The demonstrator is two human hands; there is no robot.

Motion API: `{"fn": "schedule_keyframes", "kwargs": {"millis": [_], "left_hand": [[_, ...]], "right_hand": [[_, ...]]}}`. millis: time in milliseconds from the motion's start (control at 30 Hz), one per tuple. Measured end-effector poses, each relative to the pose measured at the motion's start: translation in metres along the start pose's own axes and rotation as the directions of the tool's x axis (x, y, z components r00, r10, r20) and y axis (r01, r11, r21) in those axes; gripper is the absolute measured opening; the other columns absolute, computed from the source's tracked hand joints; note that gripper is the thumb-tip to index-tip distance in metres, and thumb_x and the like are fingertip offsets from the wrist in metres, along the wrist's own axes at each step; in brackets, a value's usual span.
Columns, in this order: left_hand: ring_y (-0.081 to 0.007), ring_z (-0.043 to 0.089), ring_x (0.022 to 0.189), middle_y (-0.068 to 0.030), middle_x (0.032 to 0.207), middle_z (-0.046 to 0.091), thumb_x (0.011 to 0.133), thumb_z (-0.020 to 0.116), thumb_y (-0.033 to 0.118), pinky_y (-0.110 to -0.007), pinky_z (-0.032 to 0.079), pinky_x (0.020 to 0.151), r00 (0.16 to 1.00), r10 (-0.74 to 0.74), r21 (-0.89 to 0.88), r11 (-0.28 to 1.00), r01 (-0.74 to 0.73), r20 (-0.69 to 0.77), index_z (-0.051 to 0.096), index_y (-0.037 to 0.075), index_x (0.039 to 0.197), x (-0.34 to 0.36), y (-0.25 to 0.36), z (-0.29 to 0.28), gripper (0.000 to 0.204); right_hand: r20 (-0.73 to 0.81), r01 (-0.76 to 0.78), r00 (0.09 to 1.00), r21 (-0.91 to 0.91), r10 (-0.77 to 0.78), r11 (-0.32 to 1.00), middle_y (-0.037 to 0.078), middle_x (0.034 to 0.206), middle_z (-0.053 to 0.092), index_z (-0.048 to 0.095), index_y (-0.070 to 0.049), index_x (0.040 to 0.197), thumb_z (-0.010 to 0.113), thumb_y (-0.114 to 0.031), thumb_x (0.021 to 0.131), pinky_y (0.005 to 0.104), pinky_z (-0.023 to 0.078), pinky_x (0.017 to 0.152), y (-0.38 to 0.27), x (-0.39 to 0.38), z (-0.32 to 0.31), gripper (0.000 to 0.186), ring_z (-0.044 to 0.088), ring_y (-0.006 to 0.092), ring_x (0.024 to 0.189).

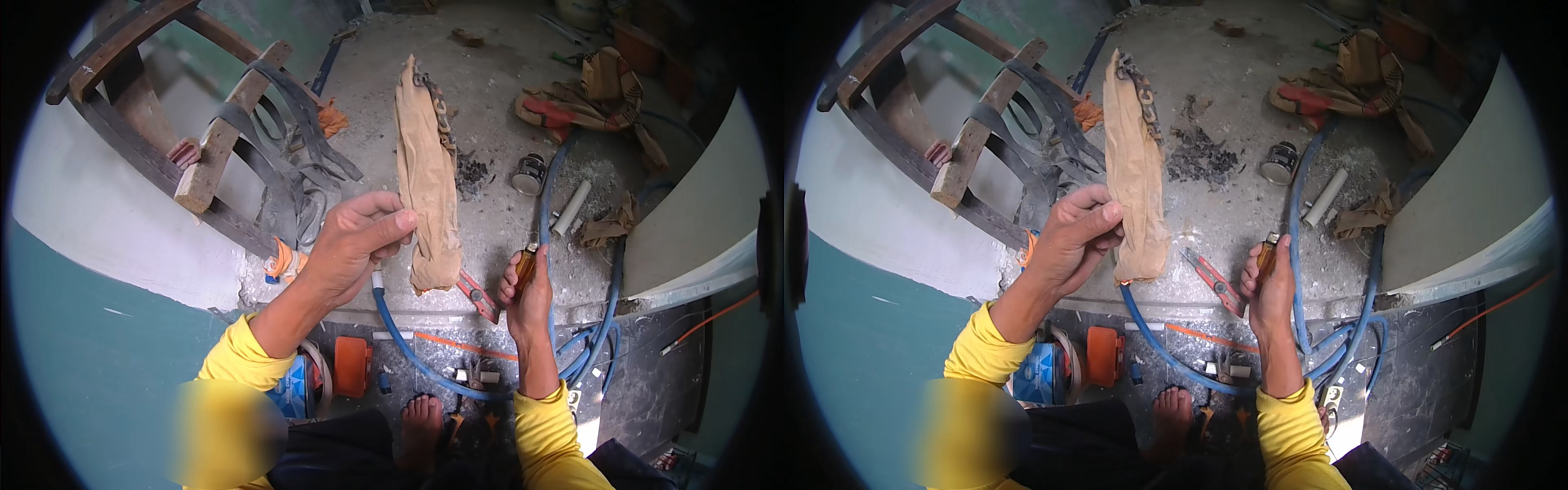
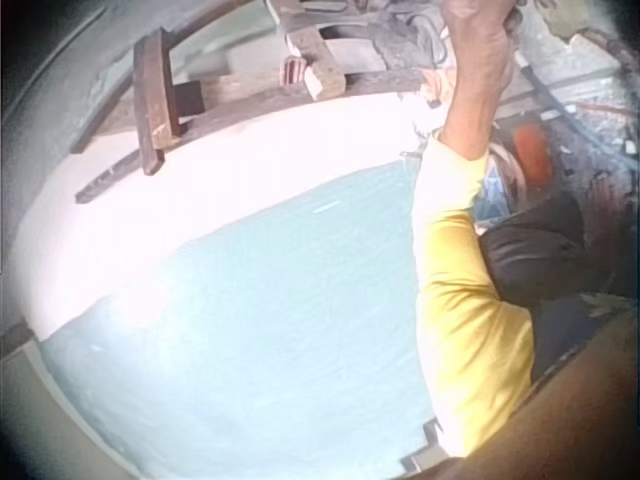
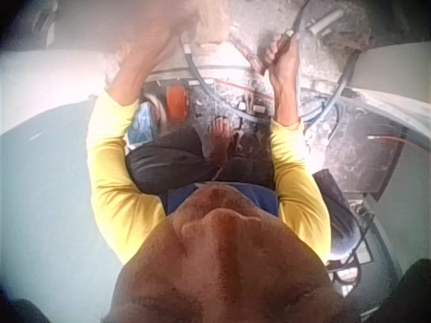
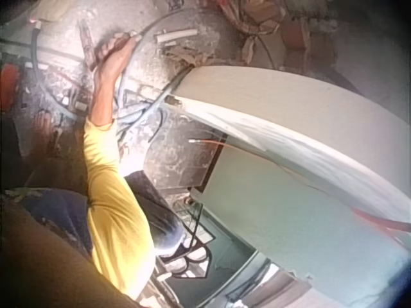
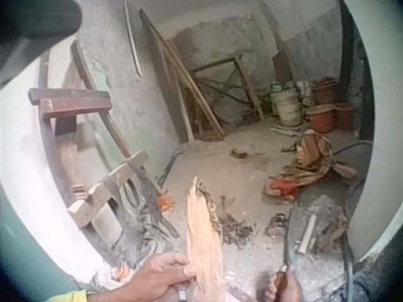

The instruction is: The person sits on the floor and uses a utility knife to strip the outer sheath of a blue cable. They then use pliers to cut a white PVC pipe and wrap the cut end with black tape. Finally, they insert the taped pipe end into a larger pipe fitting.

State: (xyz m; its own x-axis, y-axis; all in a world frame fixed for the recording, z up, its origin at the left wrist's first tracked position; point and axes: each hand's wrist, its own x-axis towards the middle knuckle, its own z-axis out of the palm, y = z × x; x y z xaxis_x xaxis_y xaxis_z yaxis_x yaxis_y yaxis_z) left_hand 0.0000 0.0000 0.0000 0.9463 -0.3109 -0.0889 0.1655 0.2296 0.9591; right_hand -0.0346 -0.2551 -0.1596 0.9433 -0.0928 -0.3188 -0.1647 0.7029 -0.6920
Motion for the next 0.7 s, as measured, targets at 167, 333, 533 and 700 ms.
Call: {"fn": "schedule_keyframes", "kwargs": {"millis": [167,333,533,700], "left_hand": [[-0.0047,0.058,0.076,-0.001,0.092,0.072,0.098,0.078,0.013,-0.021,0.038,0.064,1.0,0.006,-0.008,1.0,-0.005,0.014,0.073,0.004,0.111,0.0011,-0.0001,0.0023,0.017],[-0.0048,0.059,0.077,-0.0015,0.093,0.073,0.098,0.078,0.013,-0.02,0.039,0.064,1.0,0.005,-0.007,1.0,-0.005,-0.005,0.073,0.004,0.112,-0.0002,0.0007,0.0048,0.018],[-0.0049,0.061,0.078,-0.0012,0.092,0.073,0.098,0.078,0.013,-0.02,0.04,0.064,1.0,0.006,0.002,1.0,-0.006,0.004,0.073,0.004,0.112,-0.0013,0.0007,0.0043,0.019],[-0.0042,0.059,0.077,0.0001,0.092,0.073,0.097,0.079,0.014,-0.02,0.04,0.065,1.0,0.001,0.013,1.0,0.0,-0.023,0.073,0.004,0.112,0.0004,-0.0007,0.0026,0.019]], "right_hand": [[-0.001,0.006,1.0,-0.014,-0.006,1.0,-0.004,0.068,0.044,0.057,-0.012,0.099,0.046,-0.064,0.109,0.0242,0.029,0.05,-0.0039,0.0027,-0.0005,0.054,0.039,0.0078,0.055],[-0.003,0.003,1.0,-0.012,-0.003,1.0,-0.004,0.068,0.043,0.056,-0.012,0.099,0.046,-0.065,0.108,0.024,0.029,0.05,-0.0035,0.0,0.0023,0.055,0.039,0.0076,0.055],[0.008,-0.001,1.0,-0.001,0.001,1.0,-0.004,0.068,0.044,0.056,-0.013,0.099,0.046,-0.065,0.108,0.0237,0.03,0.05,-0.0017,-0.0015,0.0021,0.054,0.039,0.0078,0.054],[0.02,-0.006,1.0,0.012,0.005,1.0,-0.003,0.067,0.044,0.056,-0.013,0.098,0.046,-0.065,0.108,0.0237,0.031,0.049,-0.0012,-0.0038,0.0054,0.055,0.04,0.008,0.054]]}}
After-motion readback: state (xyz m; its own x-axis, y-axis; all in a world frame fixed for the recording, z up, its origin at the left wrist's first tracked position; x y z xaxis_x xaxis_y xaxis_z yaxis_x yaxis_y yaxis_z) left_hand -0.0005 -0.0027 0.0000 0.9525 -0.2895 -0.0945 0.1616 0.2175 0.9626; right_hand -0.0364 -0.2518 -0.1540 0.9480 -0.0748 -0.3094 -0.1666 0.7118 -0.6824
